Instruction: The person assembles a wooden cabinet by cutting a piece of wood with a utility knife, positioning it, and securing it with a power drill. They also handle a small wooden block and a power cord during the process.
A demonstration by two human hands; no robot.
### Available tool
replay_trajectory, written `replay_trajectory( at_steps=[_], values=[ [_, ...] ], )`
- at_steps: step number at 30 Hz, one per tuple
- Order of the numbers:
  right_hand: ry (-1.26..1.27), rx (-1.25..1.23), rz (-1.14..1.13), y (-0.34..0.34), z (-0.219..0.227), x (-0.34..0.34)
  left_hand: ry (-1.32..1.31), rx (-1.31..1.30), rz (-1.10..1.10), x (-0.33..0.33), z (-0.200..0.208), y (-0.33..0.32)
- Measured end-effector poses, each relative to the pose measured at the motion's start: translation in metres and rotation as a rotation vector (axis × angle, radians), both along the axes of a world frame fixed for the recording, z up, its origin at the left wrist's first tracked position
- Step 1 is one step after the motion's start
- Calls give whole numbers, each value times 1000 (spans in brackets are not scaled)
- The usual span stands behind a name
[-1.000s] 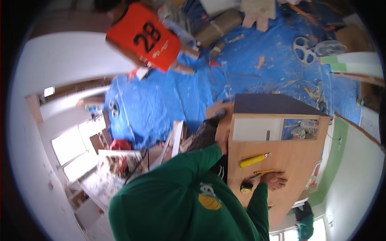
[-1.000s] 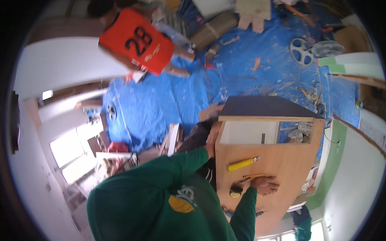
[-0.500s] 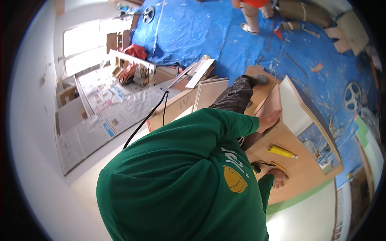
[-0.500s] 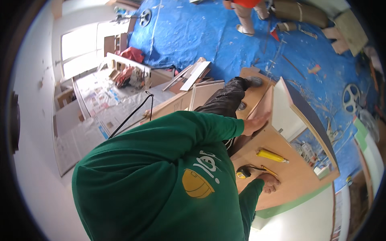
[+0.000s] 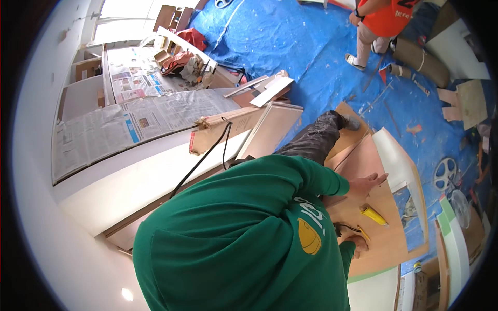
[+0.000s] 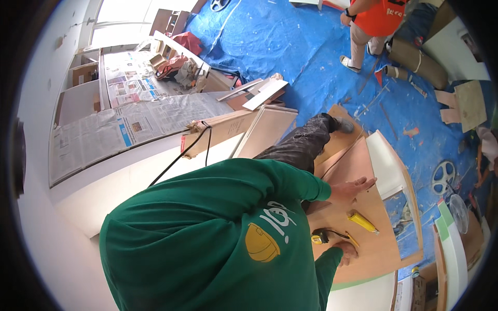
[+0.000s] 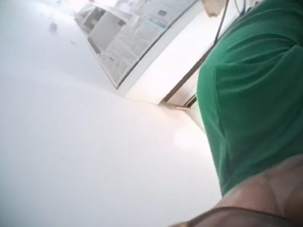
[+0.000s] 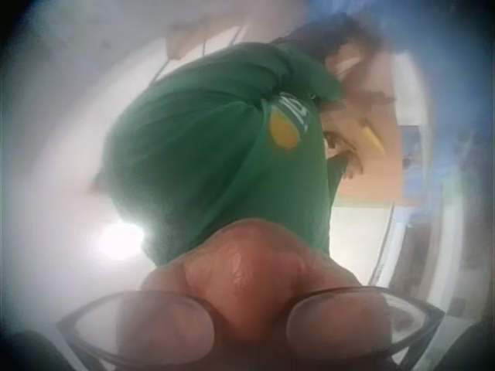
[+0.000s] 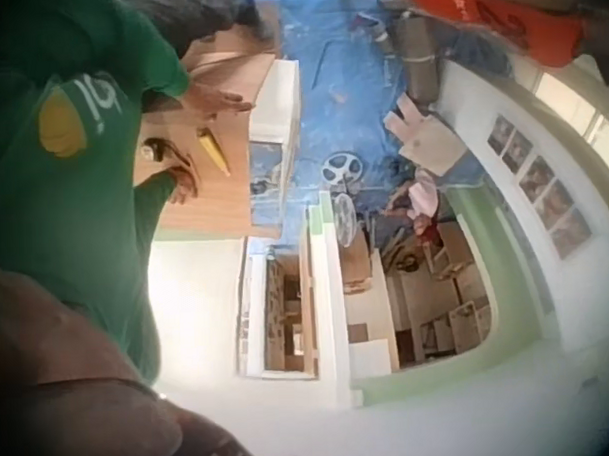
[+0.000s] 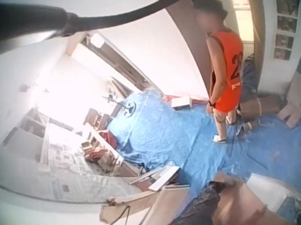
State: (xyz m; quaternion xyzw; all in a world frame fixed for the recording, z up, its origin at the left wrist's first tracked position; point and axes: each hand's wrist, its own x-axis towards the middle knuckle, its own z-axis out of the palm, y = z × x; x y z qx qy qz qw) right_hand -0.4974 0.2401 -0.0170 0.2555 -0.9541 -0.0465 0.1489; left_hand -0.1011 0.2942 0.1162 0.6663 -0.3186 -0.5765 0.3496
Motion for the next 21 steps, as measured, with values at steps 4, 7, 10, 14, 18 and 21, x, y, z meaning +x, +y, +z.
replay_trajectory(
  at_steps=[4,7,10,14,18,21],
  values=[
    [-32,187,86,16,16,23,18,0,-81,18,0,6],
    [121,693,400,23,94,87,-15,-122,-14,-31,-81,10],
    [37,725,370,13,80,62,-243,-390,30,-51,-146,27],
    [1,180,-73,14,39,57,35,-49,-52,9,-20,1],
    [-143,3,-168,11,69,82,-10,-52,-113,-5,-75,27],
    [-164,-24,-172,11,82,93,203,78,-180,4,-76,21]
  ],
)
